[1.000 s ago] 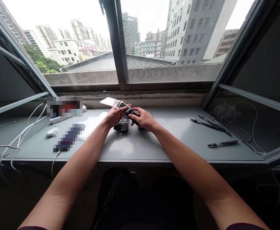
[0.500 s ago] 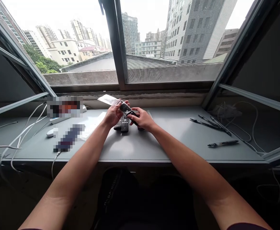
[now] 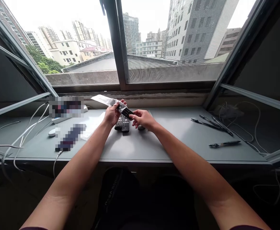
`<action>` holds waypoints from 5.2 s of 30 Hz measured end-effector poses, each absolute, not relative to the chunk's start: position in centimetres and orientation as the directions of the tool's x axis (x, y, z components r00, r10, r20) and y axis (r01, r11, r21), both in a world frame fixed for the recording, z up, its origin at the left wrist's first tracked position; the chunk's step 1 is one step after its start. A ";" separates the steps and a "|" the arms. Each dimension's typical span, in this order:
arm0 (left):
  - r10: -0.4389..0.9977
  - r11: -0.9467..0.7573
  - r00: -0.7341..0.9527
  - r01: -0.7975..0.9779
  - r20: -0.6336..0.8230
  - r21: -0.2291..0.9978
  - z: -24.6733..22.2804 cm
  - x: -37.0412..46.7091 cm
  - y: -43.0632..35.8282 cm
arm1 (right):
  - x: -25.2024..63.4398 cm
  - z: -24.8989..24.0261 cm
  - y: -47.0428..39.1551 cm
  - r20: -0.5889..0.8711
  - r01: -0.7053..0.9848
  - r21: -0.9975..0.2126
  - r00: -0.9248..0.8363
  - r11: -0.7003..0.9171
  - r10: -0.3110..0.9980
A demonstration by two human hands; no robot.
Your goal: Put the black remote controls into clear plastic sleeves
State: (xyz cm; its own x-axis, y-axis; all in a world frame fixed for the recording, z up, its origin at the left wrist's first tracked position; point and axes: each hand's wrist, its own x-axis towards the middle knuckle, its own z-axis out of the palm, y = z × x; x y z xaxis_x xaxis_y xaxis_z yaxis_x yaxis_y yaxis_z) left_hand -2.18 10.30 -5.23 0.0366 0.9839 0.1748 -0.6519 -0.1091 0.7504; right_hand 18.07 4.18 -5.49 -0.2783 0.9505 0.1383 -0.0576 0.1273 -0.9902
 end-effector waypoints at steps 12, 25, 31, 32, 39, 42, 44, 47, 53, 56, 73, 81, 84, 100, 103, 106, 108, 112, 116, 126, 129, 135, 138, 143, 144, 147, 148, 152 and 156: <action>0.934 -0.065 0.273 -0.505 0.230 0.861 -6.0 -2.2 10.0 | 17.6 -6.5 4.4 0.181 -0.130 -0.979 -0.192 0.158 0.965; 0.987 -0.068 0.077 -0.587 0.139 0.806 -5.5 -1.4 10.0 | 17.7 -5.4 4.5 0.105 -0.175 -0.980 -0.067 0.092 0.992; 0.955 -0.045 0.233 -0.494 0.182 0.868 -6.3 -1.2 9.6 | 17.7 -5.3 4.1 0.095 -0.226 -0.971 -0.061 0.079 0.994; 0.945 -0.040 0.266 -0.485 0.191 0.873 -6.4 -1.2 9.4 | 17.7 -5.2 4.0 0.099 -0.233 -0.969 -0.059 0.082 0.993; 0.957 -0.046 0.216 -0.545 0.193 0.837 -5.6 -1.7 9.8 | 17.8 -5.2 4.1 0.127 -0.254 -0.962 -0.099 0.099 0.987; 0.969 -0.078 0.149 -0.572 0.197 0.816 -5.3 -2.1 10.1 | 17.9 -5.4 4.2 0.124 -0.240 -0.967 -0.134 0.090 0.983; 0.967 -0.088 0.150 -0.566 0.207 0.820 -5.3 -2.3 10.2 | 18.0 -5.5 4.1 0.135 -0.246 -0.965 -0.186 0.087 0.973; 0.959 -0.107 0.159 -0.565 0.235 0.818 -5.6 -2.3 10.2 | 18.1 -5.4 3.8 0.155 -0.258 -0.963 -0.285 0.080 0.946; 0.942 -0.146 0.186 -0.520 0.278 0.842 -6.0 -1.9 9.9 | 18.2 -5.1 3.5 0.169 -0.226 -0.970 -0.338 0.094 0.926; 0.934 -0.139 0.224 -0.488 0.278 0.861 -6.0 -1.8 9.8 | 18.3 -5.2 3.7 0.179 -0.181 -0.975 -0.319 0.125 0.931; 0.895 -0.082 0.369 -0.416 0.251 0.906 -5.3 -1.6 8.5 | 18.4 -6.1 4.6 0.236 -0.114 -0.970 -0.220 0.215 0.946; 0.908 -0.043 0.358 -0.435 0.217 0.899 -5.0 -1.4 8.5 | 18.4 -5.7 4.4 0.221 -0.059 -0.975 -0.195 0.213 0.956; 0.963 0.007 0.234 -0.523 0.136 0.852 -4.7 -1.7 9.1 | 18.4 -5.7 4.3 0.243 -0.017 -0.969 -0.239 0.246 0.940; 0.948 0.017 0.268 -0.580 0.171 0.815 -5.1 -0.9 8.4 | 18.2 -6.2 4.5 0.297 -0.014 -0.954 -0.173 0.299 0.939; 0.927 0.019 0.324 -0.539 0.186 0.842 -5.0 -1.2 8.3 | 18.3 -6.1 4.6 0.305 -0.011 -0.952 -0.150 0.306 0.941; 0.936 0.038 0.312 -0.545 0.160 0.838 -4.9 -1.4 8.5 | 18.3 -6.0 4.6 0.311 -0.006 -0.950 -0.127 0.313 0.942; 0.959 0.058 0.259 -0.577 0.115 0.815 -4.8 -1.6 8.9 | 18.3 -5.9 4.6 0.308 0.005 -0.950 -0.116 0.311 0.944; 0.991 0.021 0.113 -0.636 0.066 0.771 -5.0 -2.2 10.0 | 18.2 -5.8 4.6 0.308 0.031 -0.949 -0.118 0.314 0.944; 1.000 -0.002 -0.020 -0.695 -0.016 0.719 -5.5 -2.7 11.0 | 18.3 -5.6 4.7 0.305 0.003 -0.952 -0.094 0.307 0.948; 0.977 -0.055 0.125 -0.634 0.173 0.772 -5.4 -1.5 9.6 | 18.6 -5.0 4.4 0.155 0.001 -0.988 -0.152 0.157 0.976; 0.933 -0.065 0.244 -0.608 0.265 0.791 -5.2 -0.9 8.7 | 18.4 -4.9 4.0 0.076 0.075 -0.992 -0.248 0.098 0.966; 0.938 -0.051 0.249 -0.590 0.241 0.806 -4.9 -0.7 8.0 | 18.5 -5.3 4.3 -0.015 0.089 -0.996 -0.281 0.011 0.959; 0.930 -0.042 0.262 -0.622 0.259 0.782 -4.8 -0.9 7.9 | 18.8 -5.6 4.6 -0.025 0.070 -0.998 -0.301 -0.004 0.953; 0.950 -0.044 0.218 -0.611 0.222 0.790 -4.9 -1.5 8.9 | 18.6 -5.6 4.5 0.091 -0.015 -0.996 -0.334 0.091 0.938; 0.964 -0.044 0.185 -0.604 0.193 0.796 -5.0 -1.7 9.3 | 18.5 -5.5 4.3 0.110 -0.026 -0.994 -0.338 0.108 0.935; 0.994 -0.063 0.030 -0.594 0.101 0.802 -5.3 -2.2 10.3 | 18.2 -5.1 3.8 0.136 -0.027 -0.990 -0.360 0.135 0.923; 0.997 -0.072 -0.022 -0.588 0.073 0.806 -5.4 -2.4 10.6 | 18.2 -5.0 3.6 0.140 -0.021 -0.990 -0.370 0.143 0.918; 0.992 -0.073 -0.124 -0.550 0.004 0.832 -5.7 -2.8 11.3 | 18.2 -4.8 3.2 0.165 0.028 -0.981 -0.418 0.194 0.893; 0.987 -0.064 -0.156 -0.536 -0.025 0.842 -5.7 -3.1 11.5 | 18.4 -5.2 3.5 0.212 0.111 -0.949 -0.467 0.295 0.858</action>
